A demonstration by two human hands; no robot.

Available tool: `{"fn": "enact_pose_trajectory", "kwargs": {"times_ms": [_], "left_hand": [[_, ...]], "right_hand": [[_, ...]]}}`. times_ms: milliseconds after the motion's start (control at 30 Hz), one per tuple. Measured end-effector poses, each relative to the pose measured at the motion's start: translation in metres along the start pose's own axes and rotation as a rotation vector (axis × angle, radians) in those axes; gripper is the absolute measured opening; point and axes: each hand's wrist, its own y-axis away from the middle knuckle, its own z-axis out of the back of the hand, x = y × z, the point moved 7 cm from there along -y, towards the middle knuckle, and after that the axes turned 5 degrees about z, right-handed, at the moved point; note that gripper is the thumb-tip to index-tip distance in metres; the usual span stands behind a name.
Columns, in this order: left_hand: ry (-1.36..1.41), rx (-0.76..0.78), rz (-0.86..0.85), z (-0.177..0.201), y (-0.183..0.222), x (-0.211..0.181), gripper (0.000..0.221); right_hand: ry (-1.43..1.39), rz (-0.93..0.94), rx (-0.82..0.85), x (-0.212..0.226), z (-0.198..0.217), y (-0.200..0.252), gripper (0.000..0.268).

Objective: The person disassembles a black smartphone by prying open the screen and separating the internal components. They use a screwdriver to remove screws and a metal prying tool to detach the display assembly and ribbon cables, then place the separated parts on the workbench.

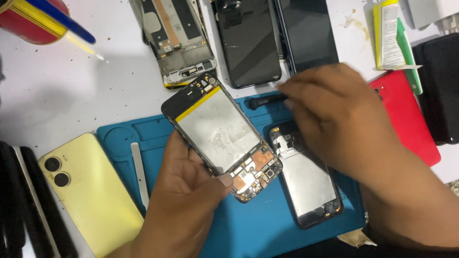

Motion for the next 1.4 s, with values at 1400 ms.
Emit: {"fn": "enact_pose_trajectory", "kwargs": {"times_ms": [1400], "left_hand": [[0.003,0.111,-0.019,-0.016,0.005,-0.006,0.078]], "right_hand": [[-0.861,-0.511,-0.122,0.026,0.008,0.013,0.022]]}}
